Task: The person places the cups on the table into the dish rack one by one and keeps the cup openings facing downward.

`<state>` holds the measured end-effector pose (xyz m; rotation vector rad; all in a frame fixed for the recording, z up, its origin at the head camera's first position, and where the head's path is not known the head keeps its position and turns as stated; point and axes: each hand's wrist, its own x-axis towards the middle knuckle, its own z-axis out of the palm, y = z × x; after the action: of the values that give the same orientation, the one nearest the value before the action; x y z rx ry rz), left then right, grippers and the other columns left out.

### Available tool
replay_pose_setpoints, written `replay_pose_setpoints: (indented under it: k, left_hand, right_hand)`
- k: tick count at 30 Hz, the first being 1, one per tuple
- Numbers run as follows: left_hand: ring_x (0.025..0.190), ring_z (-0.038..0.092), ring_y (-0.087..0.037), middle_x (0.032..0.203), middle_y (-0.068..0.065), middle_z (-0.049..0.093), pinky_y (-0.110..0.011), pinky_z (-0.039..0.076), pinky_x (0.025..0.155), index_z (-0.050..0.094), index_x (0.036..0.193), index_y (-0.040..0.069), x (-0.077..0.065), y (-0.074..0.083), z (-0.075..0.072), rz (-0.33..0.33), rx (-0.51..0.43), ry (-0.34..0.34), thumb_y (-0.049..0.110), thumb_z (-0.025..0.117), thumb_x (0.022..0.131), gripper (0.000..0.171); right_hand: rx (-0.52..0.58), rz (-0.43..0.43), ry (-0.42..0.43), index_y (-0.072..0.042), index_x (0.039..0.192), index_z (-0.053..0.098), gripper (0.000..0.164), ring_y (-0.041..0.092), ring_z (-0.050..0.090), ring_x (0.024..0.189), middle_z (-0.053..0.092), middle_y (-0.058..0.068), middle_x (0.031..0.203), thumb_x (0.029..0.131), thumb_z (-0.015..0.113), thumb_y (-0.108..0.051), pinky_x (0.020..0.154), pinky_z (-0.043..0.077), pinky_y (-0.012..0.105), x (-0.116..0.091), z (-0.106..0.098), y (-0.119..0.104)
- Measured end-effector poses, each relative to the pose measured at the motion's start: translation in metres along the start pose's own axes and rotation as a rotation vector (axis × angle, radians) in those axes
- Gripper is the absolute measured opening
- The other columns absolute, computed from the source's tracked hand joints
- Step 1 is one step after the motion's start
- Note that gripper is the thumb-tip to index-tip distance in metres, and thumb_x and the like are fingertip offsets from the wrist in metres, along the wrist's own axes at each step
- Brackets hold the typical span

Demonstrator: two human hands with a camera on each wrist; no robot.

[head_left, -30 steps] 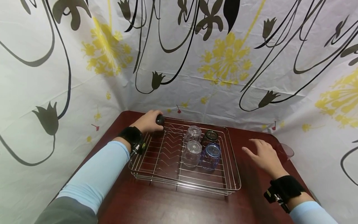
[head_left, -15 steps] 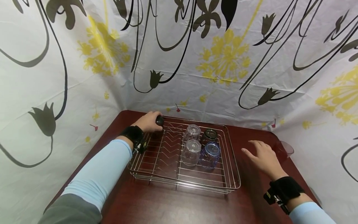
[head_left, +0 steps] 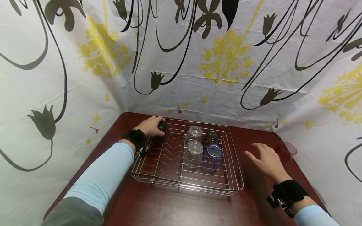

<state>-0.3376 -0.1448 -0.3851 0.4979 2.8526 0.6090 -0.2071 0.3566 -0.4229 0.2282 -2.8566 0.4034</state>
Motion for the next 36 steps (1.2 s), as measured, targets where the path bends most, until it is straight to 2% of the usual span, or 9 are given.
replay_pose_setpoints:
  k: [6,19,28,36]
  left_hand:
    - [0.115,0.055,-0.032,0.142,-0.016,0.047,-0.047,0.051,0.093,0.046,0.148,0.018,-0.002,0.002,0.002,-0.01,0.012,0.003,0.036,0.073,0.088,0.068]
    - [0.113,0.057,-0.035,0.142,-0.017,0.045,-0.05,0.051,0.093,0.044,0.149,0.021,-0.002,0.004,0.008,-0.019,0.035,0.008,0.038,0.072,0.089,0.068]
    - [0.116,0.055,-0.037,0.148,-0.019,0.037,-0.051,0.049,0.095,0.034,0.155,0.022,0.001,0.003,0.009,-0.032,0.032,-0.041,0.039,0.066,0.092,0.073]
    - [0.119,0.054,-0.035,0.152,-0.023,0.032,-0.049,0.049,0.094,0.032,0.156,0.016,0.003,0.0,0.012,-0.024,0.038,-0.041,0.038,0.064,0.093,0.074]
  right_hand:
    - [-0.005,-0.005,0.009,0.001,0.137,0.052,0.065,0.056,0.041,0.126,0.049,0.031,0.138,0.1,0.053,-0.052,0.094,0.032,0.075,0.0,0.002,0.0]
    - [0.013,0.027,-0.03,-0.002,0.139,0.05,0.068,0.057,0.038,0.129,0.047,0.029,0.141,0.099,0.052,-0.056,0.091,0.027,0.081,-0.004,0.004,0.001]
    - [0.007,0.038,-0.036,-0.002,0.14,0.051,0.068,0.056,0.039,0.128,0.048,0.03,0.14,0.099,0.051,-0.057,0.09,0.024,0.085,-0.006,0.006,0.003]
    - [-0.006,0.026,-0.036,-0.001,0.138,0.052,0.066,0.056,0.041,0.127,0.049,0.03,0.138,0.099,0.052,-0.056,0.092,0.026,0.084,-0.009,0.007,0.004]
